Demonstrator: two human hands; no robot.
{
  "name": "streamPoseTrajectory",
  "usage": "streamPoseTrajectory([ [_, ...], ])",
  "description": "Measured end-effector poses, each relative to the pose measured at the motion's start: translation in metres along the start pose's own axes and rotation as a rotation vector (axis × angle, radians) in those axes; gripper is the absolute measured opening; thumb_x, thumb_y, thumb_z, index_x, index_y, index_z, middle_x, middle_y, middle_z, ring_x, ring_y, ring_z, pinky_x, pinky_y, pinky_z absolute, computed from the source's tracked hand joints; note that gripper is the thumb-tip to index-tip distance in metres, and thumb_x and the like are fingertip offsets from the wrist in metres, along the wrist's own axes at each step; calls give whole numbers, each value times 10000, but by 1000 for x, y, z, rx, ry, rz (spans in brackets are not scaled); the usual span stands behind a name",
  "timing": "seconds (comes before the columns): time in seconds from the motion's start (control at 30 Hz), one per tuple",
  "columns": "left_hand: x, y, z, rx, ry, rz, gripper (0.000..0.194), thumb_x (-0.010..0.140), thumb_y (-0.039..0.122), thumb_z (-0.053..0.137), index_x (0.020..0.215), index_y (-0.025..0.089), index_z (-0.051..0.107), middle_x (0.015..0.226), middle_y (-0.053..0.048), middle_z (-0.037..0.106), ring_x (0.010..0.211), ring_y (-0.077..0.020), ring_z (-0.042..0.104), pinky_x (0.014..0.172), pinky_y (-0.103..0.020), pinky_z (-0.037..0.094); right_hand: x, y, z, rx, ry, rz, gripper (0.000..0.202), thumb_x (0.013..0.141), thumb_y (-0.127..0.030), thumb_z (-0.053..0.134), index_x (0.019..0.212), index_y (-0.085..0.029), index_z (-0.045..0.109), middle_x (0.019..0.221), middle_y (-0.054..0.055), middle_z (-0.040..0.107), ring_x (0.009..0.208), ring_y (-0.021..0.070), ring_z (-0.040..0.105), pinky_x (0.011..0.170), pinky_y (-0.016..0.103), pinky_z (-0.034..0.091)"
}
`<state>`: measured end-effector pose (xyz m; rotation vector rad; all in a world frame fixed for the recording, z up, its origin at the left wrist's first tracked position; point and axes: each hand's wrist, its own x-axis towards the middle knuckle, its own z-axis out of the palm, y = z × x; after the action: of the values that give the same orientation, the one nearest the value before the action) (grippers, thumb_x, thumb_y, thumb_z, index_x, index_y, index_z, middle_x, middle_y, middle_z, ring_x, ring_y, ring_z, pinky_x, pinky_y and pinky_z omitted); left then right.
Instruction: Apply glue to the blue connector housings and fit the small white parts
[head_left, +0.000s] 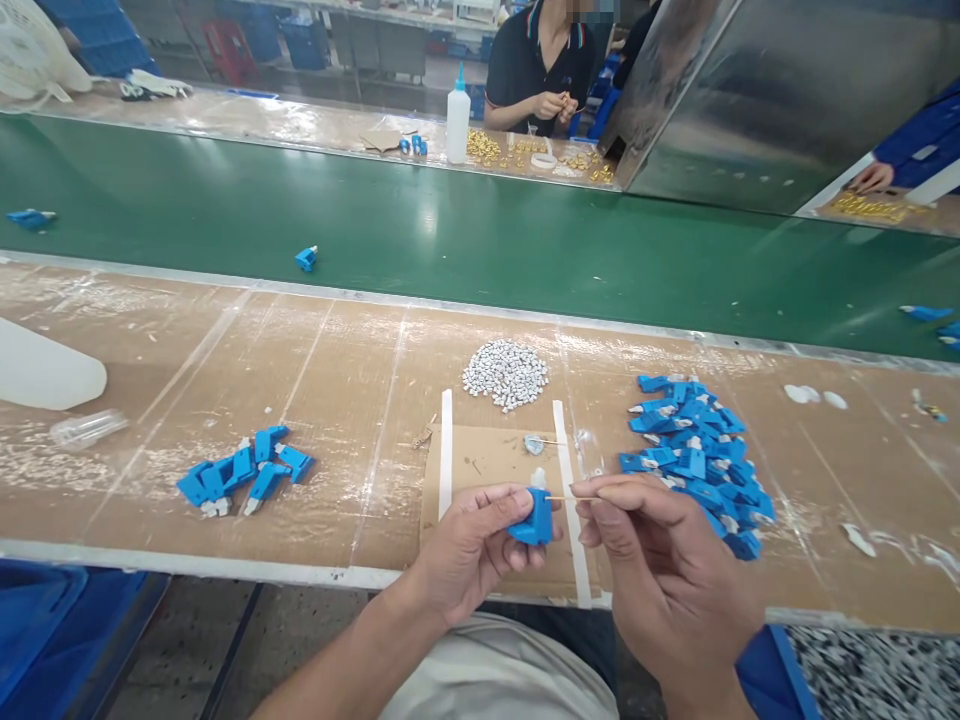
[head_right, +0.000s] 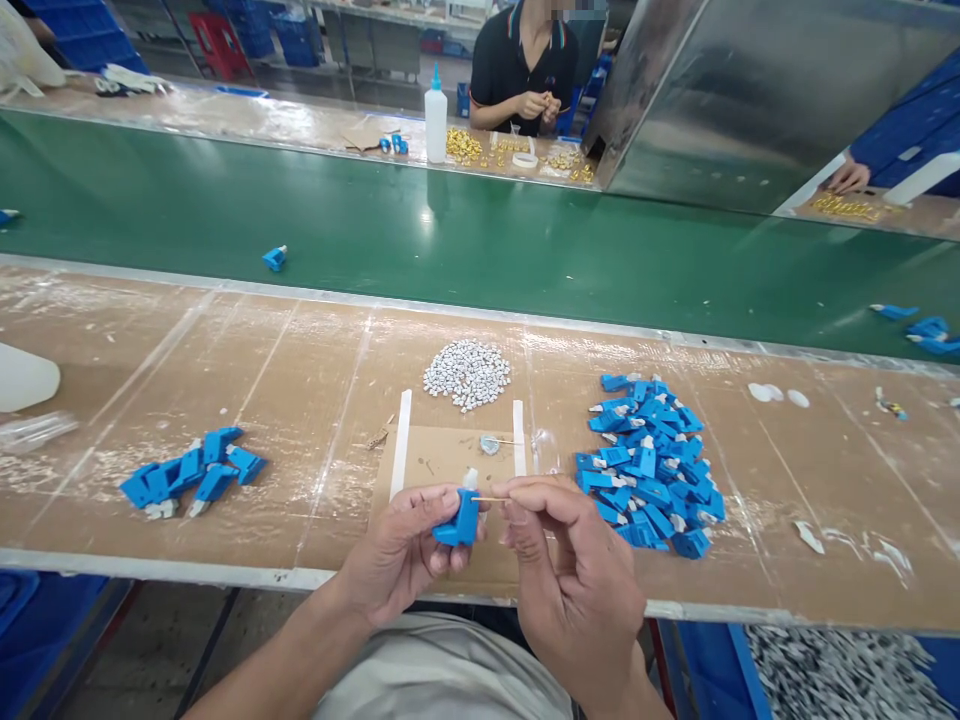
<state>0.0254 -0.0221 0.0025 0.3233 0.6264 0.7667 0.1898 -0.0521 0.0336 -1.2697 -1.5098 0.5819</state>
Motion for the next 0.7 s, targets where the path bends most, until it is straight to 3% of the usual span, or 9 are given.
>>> streamPoseTrajectory([
  [0.13, 0, 0, -2, 0, -1, -5, 281, 866, 334, 719, 888, 55, 739, 767, -79, 684, 537, -62, 625, 448, -98, 439, -1, 3, 0, -68, -22, -21, 218, 925, -77, 587, 1054, -249, 619, 1003, 56, 712, 822, 209, 681, 658, 346, 557],
  [0.53, -1, -3, -5, 25, 1, -11, 262, 851, 329, 730, 825, 69, 712, 711, -46, 636, 526, -60, 612, 449, -103, 431, 0, 4, 2, -134, -97, -171, 255, 914, -34, 556, 1047, -249, 591, 898, 34, 700, 825, 202, 670, 732, 367, 548],
  [0.7, -4, 6, -15, 39, 49, 55, 259, 875, 324, 709, 882, 66, 728, 755, -63, 673, 547, -57, 620, 466, -92, 447, 3, 4, 0, -40, 3, -29, 159, 938, -98, 586, 1020, -226, 634, 1001, 50, 638, 778, 167, 623, 644, 312, 520],
])
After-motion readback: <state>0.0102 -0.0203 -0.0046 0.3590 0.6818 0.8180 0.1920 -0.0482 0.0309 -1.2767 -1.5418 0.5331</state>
